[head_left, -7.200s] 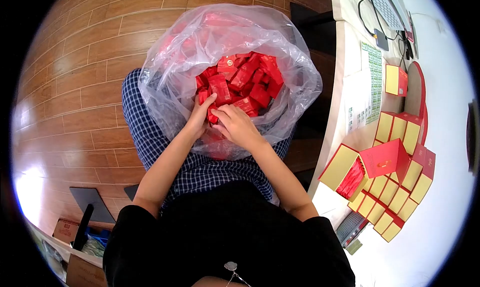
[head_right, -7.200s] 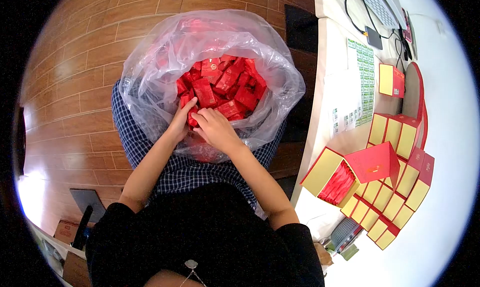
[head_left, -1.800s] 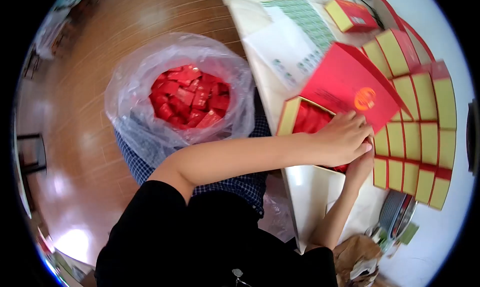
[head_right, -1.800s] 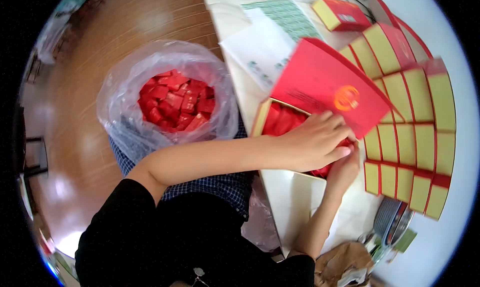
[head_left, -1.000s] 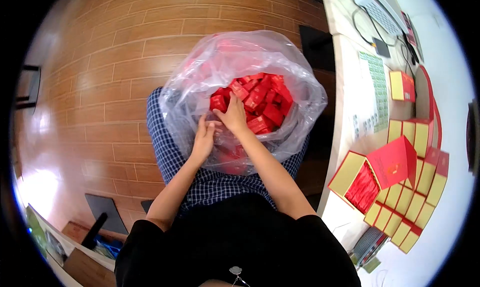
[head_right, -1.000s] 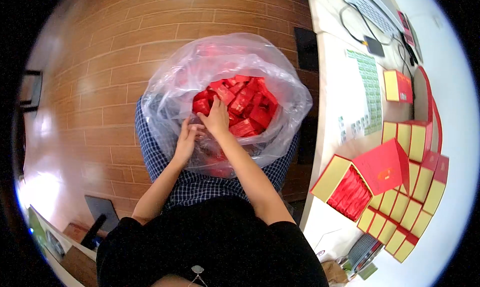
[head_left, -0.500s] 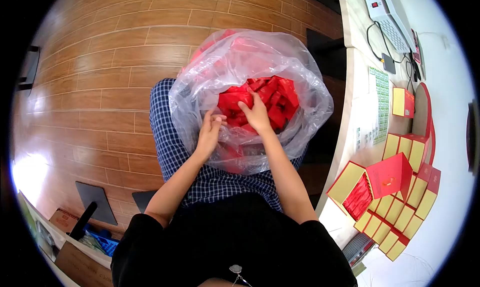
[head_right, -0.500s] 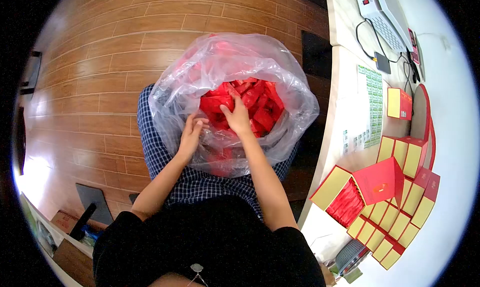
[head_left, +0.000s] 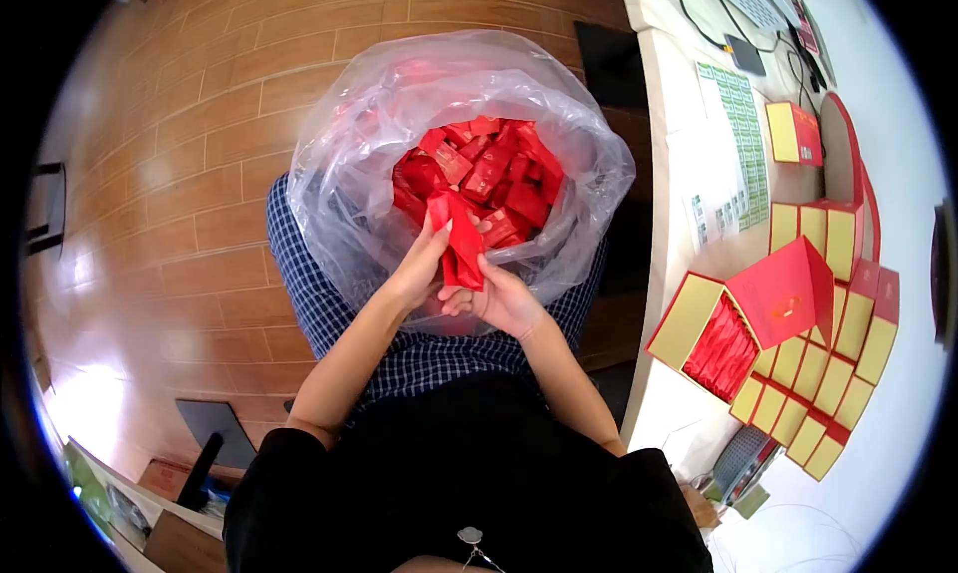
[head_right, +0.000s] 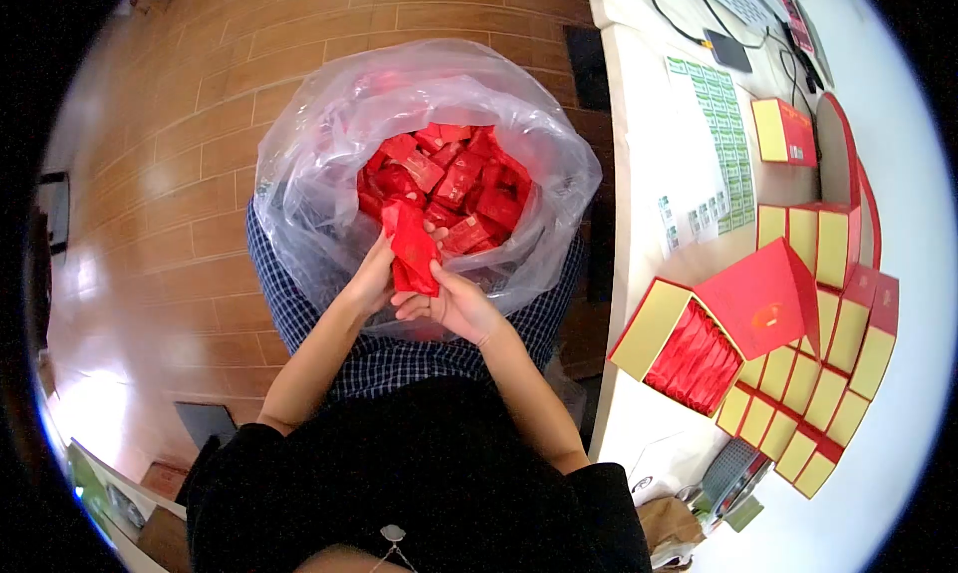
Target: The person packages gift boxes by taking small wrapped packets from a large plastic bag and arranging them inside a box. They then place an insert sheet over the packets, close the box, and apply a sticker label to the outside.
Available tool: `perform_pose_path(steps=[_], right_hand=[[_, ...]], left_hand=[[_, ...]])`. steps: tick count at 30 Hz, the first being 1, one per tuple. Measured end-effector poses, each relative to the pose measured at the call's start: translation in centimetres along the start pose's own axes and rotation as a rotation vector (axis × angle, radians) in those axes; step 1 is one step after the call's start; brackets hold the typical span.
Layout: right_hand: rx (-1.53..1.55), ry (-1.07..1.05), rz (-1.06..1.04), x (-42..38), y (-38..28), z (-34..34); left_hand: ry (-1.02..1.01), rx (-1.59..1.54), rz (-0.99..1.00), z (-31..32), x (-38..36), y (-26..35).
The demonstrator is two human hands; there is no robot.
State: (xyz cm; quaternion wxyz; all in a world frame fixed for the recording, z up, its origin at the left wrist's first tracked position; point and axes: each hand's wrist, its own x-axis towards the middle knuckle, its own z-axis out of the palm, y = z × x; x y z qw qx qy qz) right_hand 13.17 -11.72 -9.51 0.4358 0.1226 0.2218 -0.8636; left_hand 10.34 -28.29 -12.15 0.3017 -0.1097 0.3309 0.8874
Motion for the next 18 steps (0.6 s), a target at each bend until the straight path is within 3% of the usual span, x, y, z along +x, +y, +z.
perform_pose_path(steps=[2, 5, 6, 8, 11, 14, 16, 18], right_hand=[[-0.021, 0.052, -0.03, -0.1, 0.6, 0.0], [0.015, 0.222, -0.135, -0.4, 1.4, -1.1], [0.023, 0.221, -0.139, -0.7, 1.3, -1.0], [0.129, 0.342, -0.042, -1.4, 1.1, -0.4], [0.215, 0.244, -0.005, -1.1, 1.6, 0.7], [0.14, 0.288, 0.104, -1.0, 1.4, 2.7], [0.079, 0.234, 0.129, -1.3, 1.4, 1.9], [-0.334, 0.359, 0.254, -1.9, 0.9, 1.5]], left_hand=[[0.051, -0.05, -0.031, 0.3, -0.1, 0.1], [0.173, -0.076, 0.247, 2.4, -0.4, 1.1], [0.173, -0.07, 0.242, 2.4, -0.2, 1.4], [0.15, 0.127, 0.357, 2.6, 0.0, 1.7], [0.114, 0.26, 0.403, 2.5, 0.2, 0.6], [0.039, 0.406, 0.35, 3.1, -0.2, 0.2], [0.101, 0.363, 0.261, 3.6, -0.5, 0.5], [0.222, 0.218, 0.15, 3.0, -0.4, 0.6]])
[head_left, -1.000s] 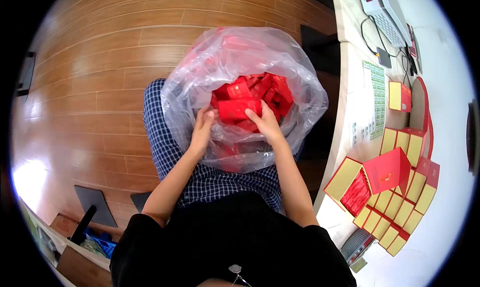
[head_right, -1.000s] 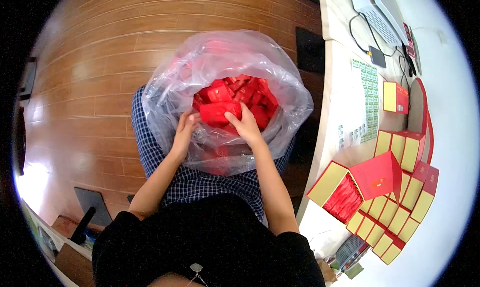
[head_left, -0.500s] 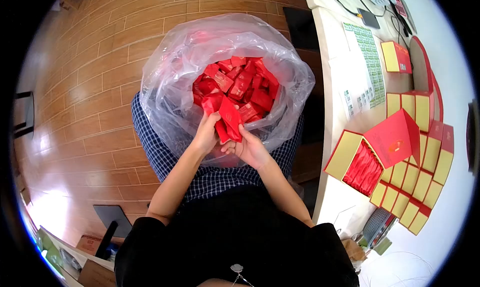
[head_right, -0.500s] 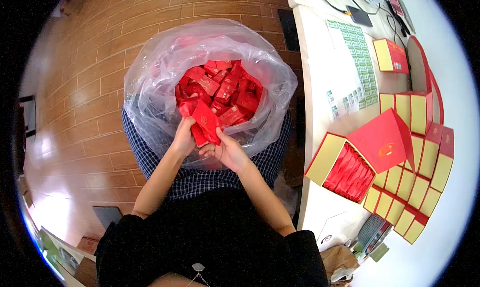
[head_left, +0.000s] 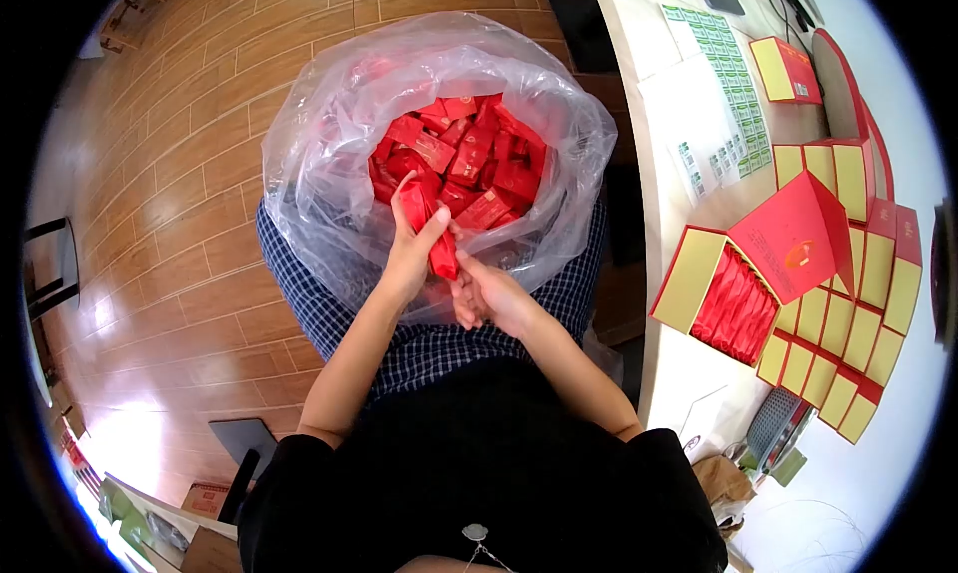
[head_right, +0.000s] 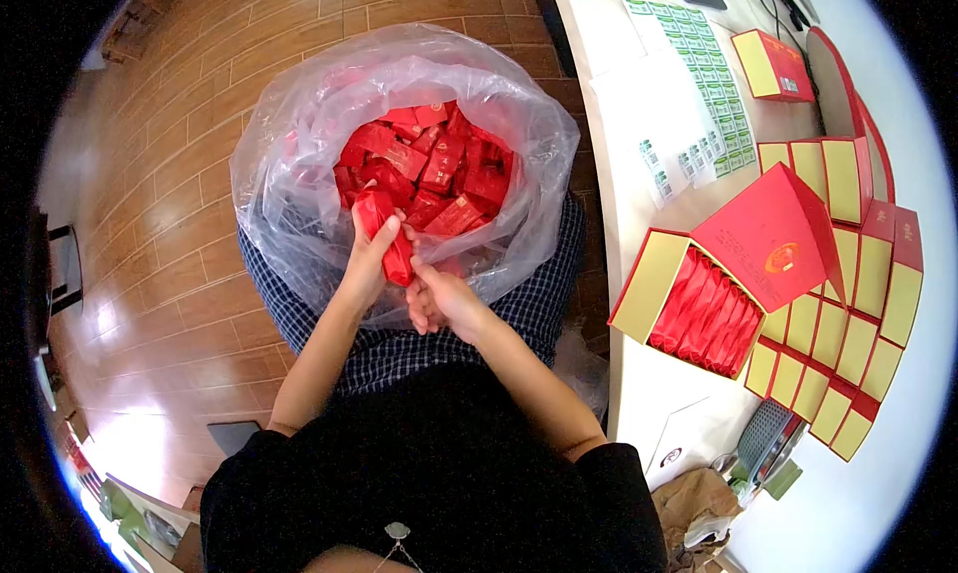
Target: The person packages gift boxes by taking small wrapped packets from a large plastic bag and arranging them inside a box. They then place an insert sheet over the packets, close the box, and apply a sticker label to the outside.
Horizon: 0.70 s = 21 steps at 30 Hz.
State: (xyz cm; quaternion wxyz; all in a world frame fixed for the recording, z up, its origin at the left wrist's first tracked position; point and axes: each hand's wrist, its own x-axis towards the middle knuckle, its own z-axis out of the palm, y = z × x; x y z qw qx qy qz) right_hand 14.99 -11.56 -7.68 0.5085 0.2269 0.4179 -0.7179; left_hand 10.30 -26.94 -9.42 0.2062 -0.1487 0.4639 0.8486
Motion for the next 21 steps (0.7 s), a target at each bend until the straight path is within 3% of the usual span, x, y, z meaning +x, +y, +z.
perform_pose_path(steps=[1, 2, 4, 6, 8, 12, 14, 19, 21], right_hand=[[-0.194, 0.076, -0.091, -0.5, -0.4, -0.5], [-0.196, 0.074, -0.088, -0.6, -0.3, 0.0], [-0.778, 0.568, -0.73, -1.1, -0.2, 1.5], [-0.953, 0.568, -0.848, -2.0, -1.3, 2.5], [-1.358, 0.545, -1.157, -2.0, -2.0, 2.9], [-1.315, 0.527, -1.232, -1.1, -1.6, 2.9], [-1.338, 0.479, -1.251, -0.9, -1.4, 2.8], [-1.282, 0.405, -1.288, -1.5, -1.7, 3.3], [-1.021, 0.453, -1.238, -2.3, -2.4, 3.7]], left_hand=[[0.039, 0.004, -0.037, -0.4, 0.2, -0.1], [0.042, 0.002, -0.036, -0.7, 0.4, -0.1], [0.145, 0.037, -0.045, -1.0, 0.7, -0.1], [0.152, 0.013, -0.068, -0.3, 0.1, 0.7], [0.151, -0.007, -0.094, 0.6, -0.5, 1.5], [0.169, -0.02, -0.132, 1.0, -0.8, 1.9], [0.126, 0.023, -0.267, 1.2, -1.3, 2.2], [0.068, -0.028, -0.21, 1.2, -1.3, 1.3], [0.018, 0.018, -0.056, 1.4, -1.3, 1.1]])
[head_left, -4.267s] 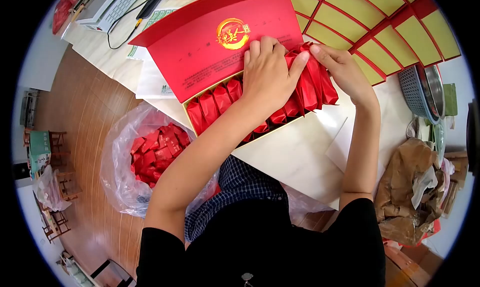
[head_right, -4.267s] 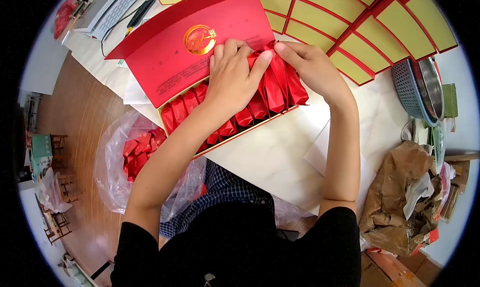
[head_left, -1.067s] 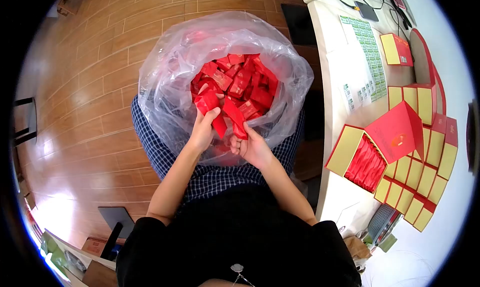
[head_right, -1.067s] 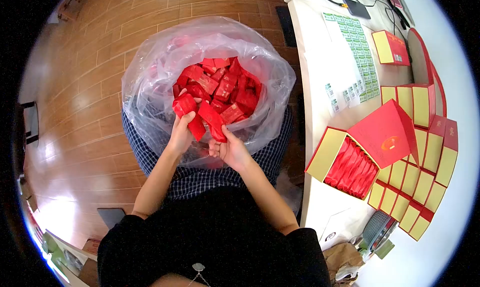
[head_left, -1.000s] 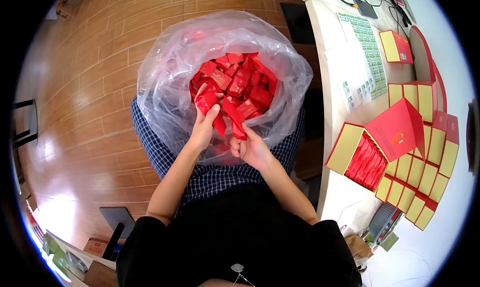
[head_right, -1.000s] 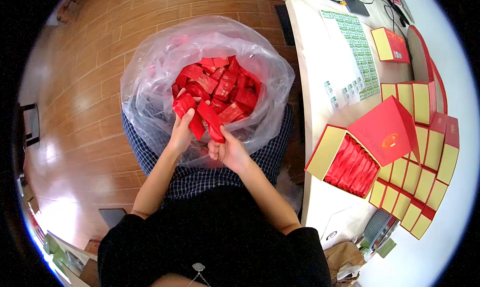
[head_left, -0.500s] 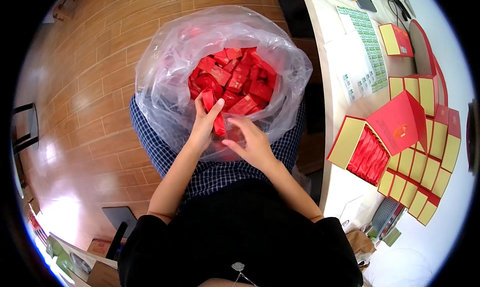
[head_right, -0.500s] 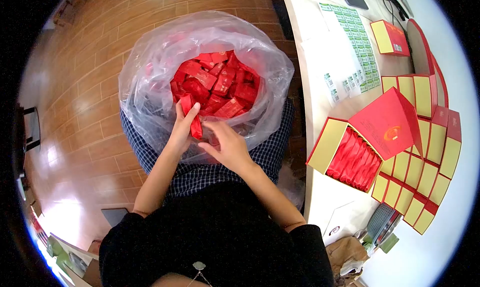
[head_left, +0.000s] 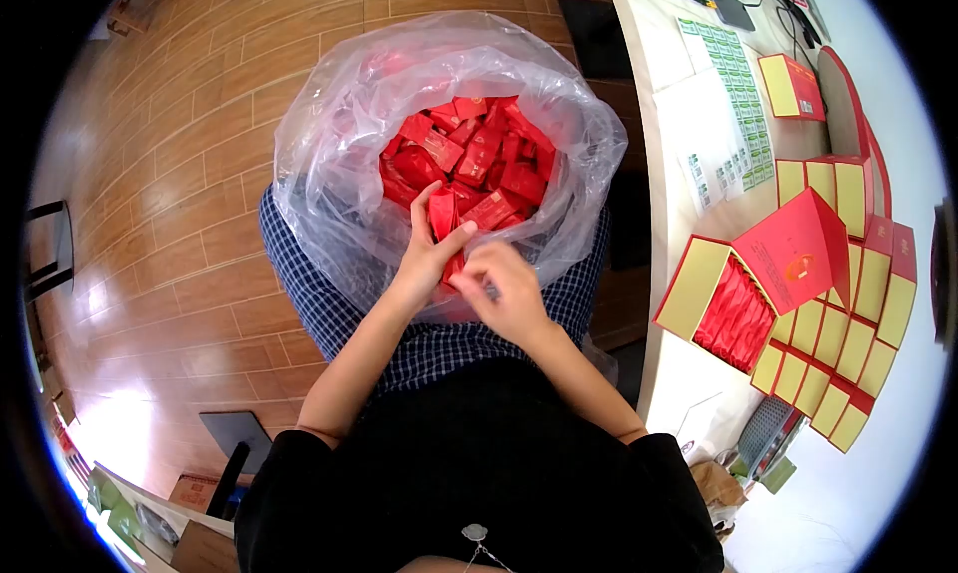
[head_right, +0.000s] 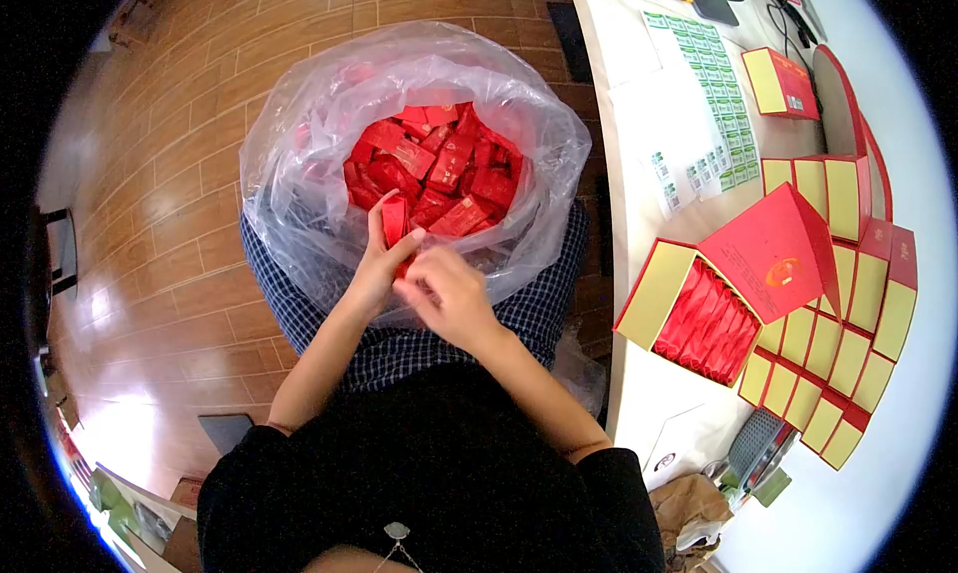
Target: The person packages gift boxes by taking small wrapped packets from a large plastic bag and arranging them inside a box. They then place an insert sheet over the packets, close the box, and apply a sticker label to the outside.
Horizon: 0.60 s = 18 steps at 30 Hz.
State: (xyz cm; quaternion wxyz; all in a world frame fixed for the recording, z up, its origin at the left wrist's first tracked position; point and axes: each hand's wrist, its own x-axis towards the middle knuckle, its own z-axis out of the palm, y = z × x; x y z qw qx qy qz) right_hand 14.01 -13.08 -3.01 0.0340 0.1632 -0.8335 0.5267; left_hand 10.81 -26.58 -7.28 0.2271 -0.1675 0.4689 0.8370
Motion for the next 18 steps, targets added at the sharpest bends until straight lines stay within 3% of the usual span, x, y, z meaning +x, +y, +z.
perform_pose_path(steps=[1, 3, 5, 7, 9, 13, 14, 15, 16, 18], right_hand=[[0.096, 0.064, 0.192, 0.4, -0.5, -0.4], [-0.085, 0.237, 0.108, 2.2, 0.1, -1.1], [-0.121, 0.204, 0.121, 2.8, 0.5, -2.2], [-0.156, 0.086, -0.004, 2.5, 1.4, -2.5], [-0.116, 0.125, 0.024, 2.3, 1.3, -2.9], [-0.137, 0.22, 0.079, 2.0, -0.4, -4.9], [0.014, 0.267, 0.216, 1.9, -1.5, -5.5], [0.167, 0.32, 0.347, 1.5, -2.2, -6.3], [0.01, 0.275, 0.253, 0.7, -2.4, -7.2], [-0.098, 0.201, 0.349, -0.1, -6.1, -9.2]], left_hand=[[-0.002, -0.001, -0.001, -0.1, 0.0, -0.1], [-0.125, 0.311, 0.24, 0.0, -0.3, 0.0], [-0.144, 0.339, 0.158, 0.5, -1.0, 0.4], [-0.174, 0.459, 0.269, 1.5, -1.4, 0.4], [-0.187, 0.631, 0.359, 2.2, -1.6, 0.2], [-0.247, 0.612, 0.397, 4.1, -1.8, 0.4], [-0.258, 0.536, 0.376, 5.0, -1.9, 0.8], [-0.246, 0.592, 0.495, 6.0, -1.9, 1.0], [-0.242, 0.57, 0.53, 7.3, -2.1, 1.2], [-0.213, 0.605, 0.596, 9.7, -2.2, 0.6]])
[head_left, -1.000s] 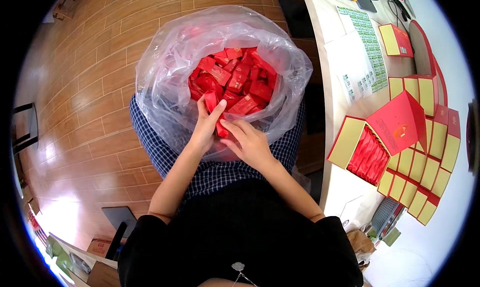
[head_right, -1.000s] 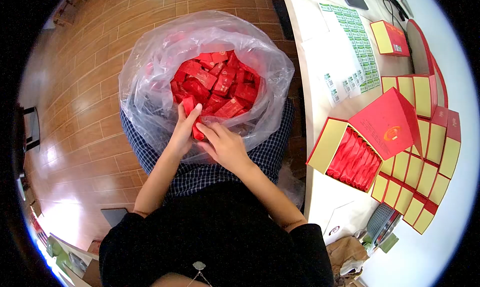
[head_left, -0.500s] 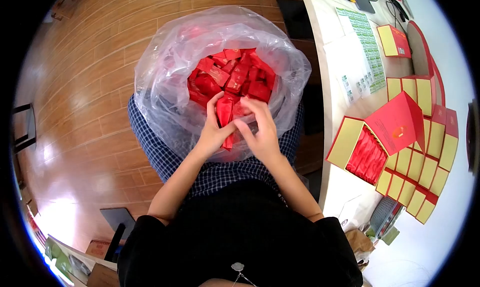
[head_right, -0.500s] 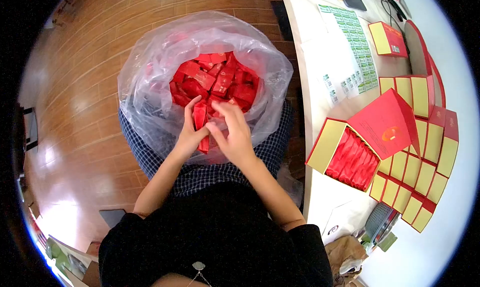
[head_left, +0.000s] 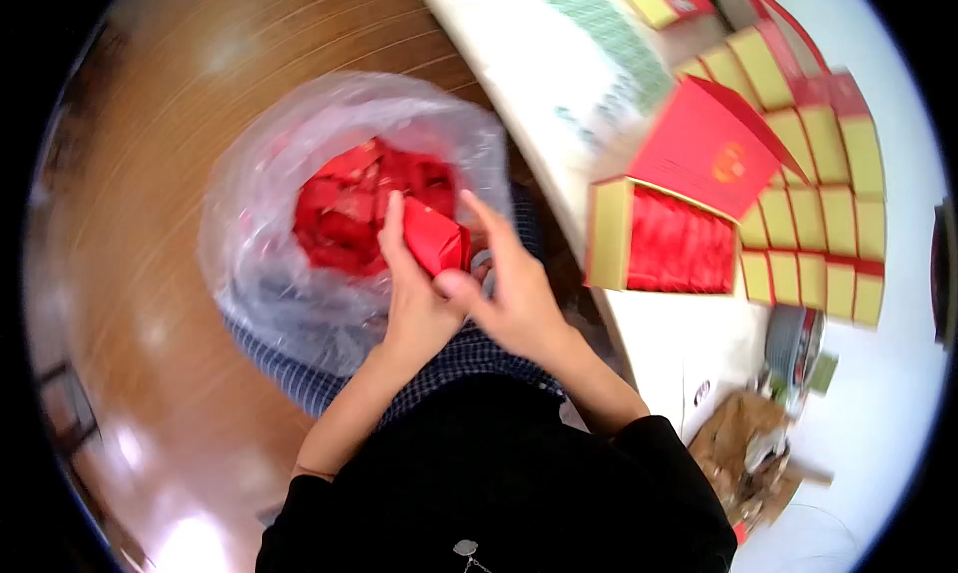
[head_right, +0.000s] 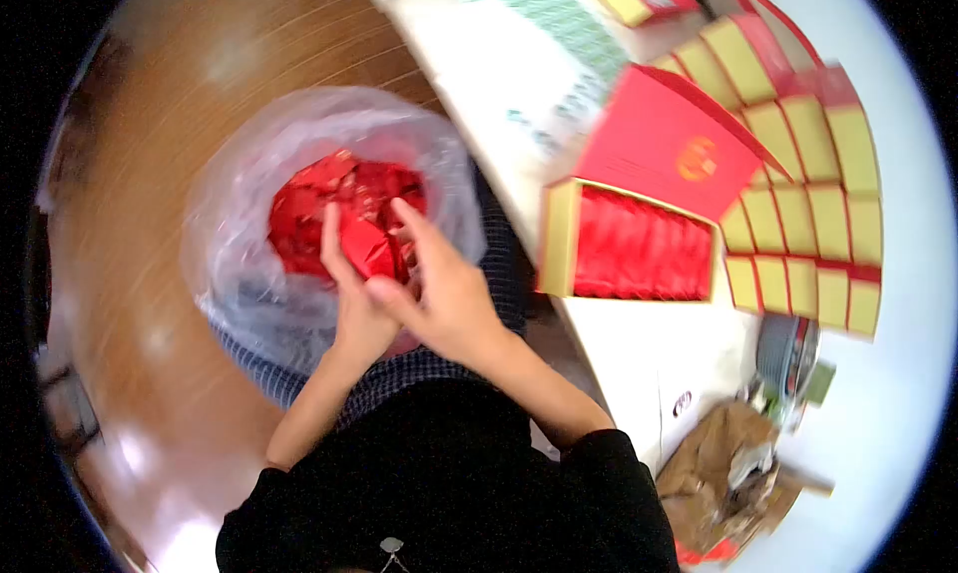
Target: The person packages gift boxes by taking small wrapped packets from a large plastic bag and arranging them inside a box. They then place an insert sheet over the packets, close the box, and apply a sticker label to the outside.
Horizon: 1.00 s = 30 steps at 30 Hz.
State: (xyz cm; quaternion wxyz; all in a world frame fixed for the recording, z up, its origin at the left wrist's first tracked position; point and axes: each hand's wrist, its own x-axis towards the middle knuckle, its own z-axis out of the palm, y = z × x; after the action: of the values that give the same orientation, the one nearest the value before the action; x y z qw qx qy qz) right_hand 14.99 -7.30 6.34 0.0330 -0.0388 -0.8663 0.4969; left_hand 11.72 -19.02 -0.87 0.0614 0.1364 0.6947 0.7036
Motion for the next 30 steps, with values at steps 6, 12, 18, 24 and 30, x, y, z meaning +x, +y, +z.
perform_pose_path(steps=[6, 12, 18, 24, 30], right_hand=[[-0.153, 0.514, -0.193, -4.4, -0.5, -9.7], [-0.231, 1.01, -0.079, -9.8, -0.3, -23.4], [-0.716, 1.006, 0.196, -12.2, 4.3, -28.0], [-0.495, 1.009, 0.218, -11.9, 6.3, -29.1], [-0.534, 0.968, 0.274, -11.5, 7.4, -29.3]], left_hand=[[-0.442, 0.174, 0.668, 8.1, 2.1, 6.7], [-0.865, 0.19, 0.749, 16.0, 6.5, 13.5], [-1.022, 0.249, 0.827, 27.4, 7.1, 10.5], [-1.131, 0.463, 0.96, 33.2, 7.8, 8.2], [-1.199, 0.514, 1.041, 34.4, 8.1, 7.1]])
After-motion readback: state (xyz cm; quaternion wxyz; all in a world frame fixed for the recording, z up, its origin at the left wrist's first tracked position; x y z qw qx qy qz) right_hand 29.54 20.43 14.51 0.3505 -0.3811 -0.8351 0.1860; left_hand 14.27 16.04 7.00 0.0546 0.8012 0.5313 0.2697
